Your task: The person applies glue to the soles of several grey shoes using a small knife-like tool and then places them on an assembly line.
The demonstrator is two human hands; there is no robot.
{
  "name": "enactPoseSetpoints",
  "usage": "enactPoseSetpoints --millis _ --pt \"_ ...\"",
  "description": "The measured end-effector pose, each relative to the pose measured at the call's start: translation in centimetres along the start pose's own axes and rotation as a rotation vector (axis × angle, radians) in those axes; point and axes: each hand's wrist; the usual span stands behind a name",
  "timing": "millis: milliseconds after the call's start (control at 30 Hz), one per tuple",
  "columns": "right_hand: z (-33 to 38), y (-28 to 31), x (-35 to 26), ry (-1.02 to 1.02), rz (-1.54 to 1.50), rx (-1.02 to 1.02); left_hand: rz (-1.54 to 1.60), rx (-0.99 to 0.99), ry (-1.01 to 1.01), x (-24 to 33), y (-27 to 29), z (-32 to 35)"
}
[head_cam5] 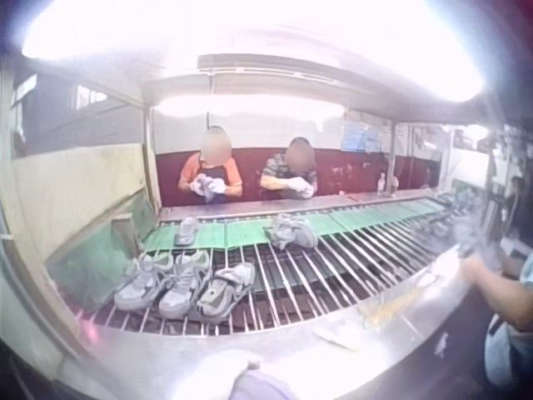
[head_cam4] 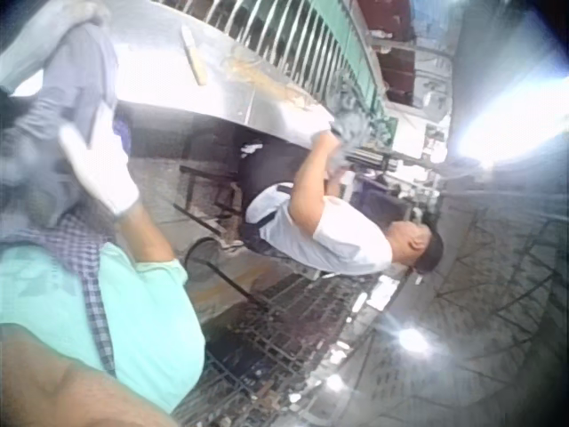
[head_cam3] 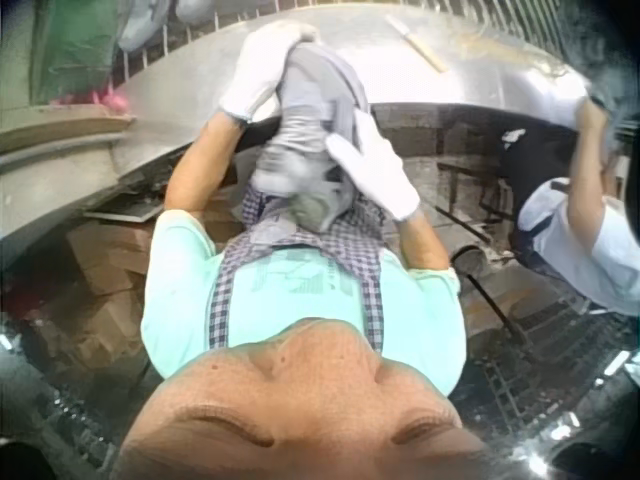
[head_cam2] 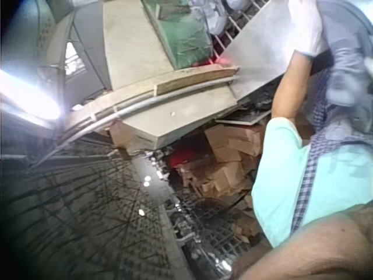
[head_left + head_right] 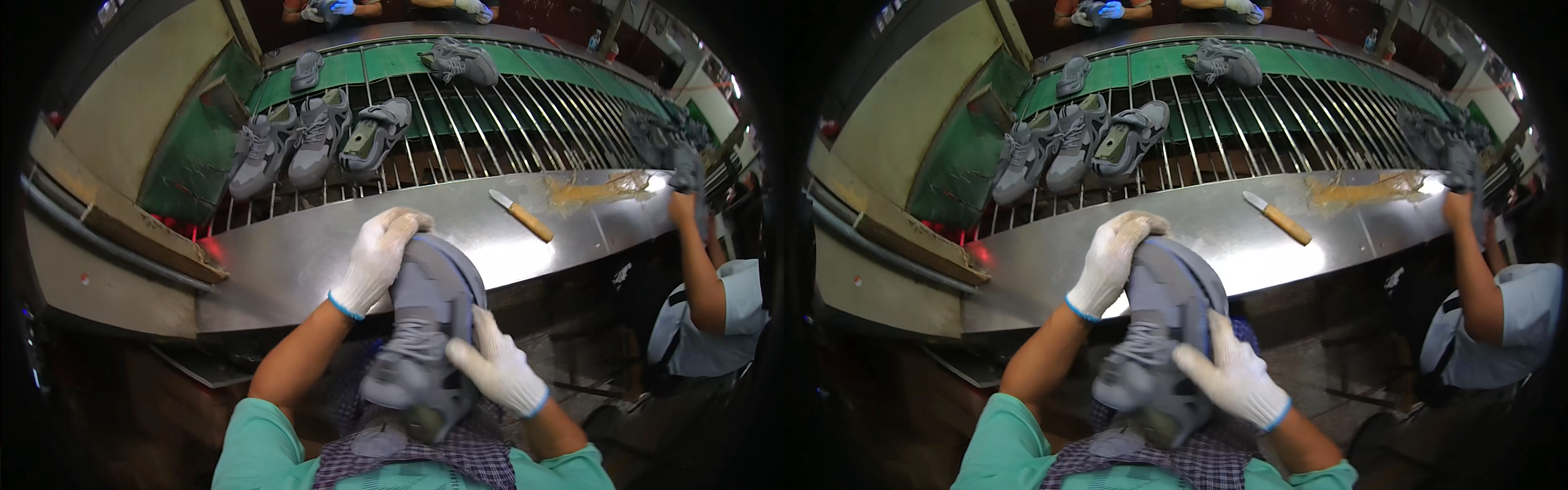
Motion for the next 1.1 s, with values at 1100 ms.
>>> enactPoseSetpoints --millis 1100 --pt "-10.2 1.8 -0.6 0.549 0.122 0.161 -0.277 -0.507 0.275 -0.5 6.2 1.5"
Point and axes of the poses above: each hand's wrist, its own z-axis away from the middle knuckle, its own y-axis out of the back of the hand, x = y × z, and after that the axes turned 4 degrees about y, right-handed
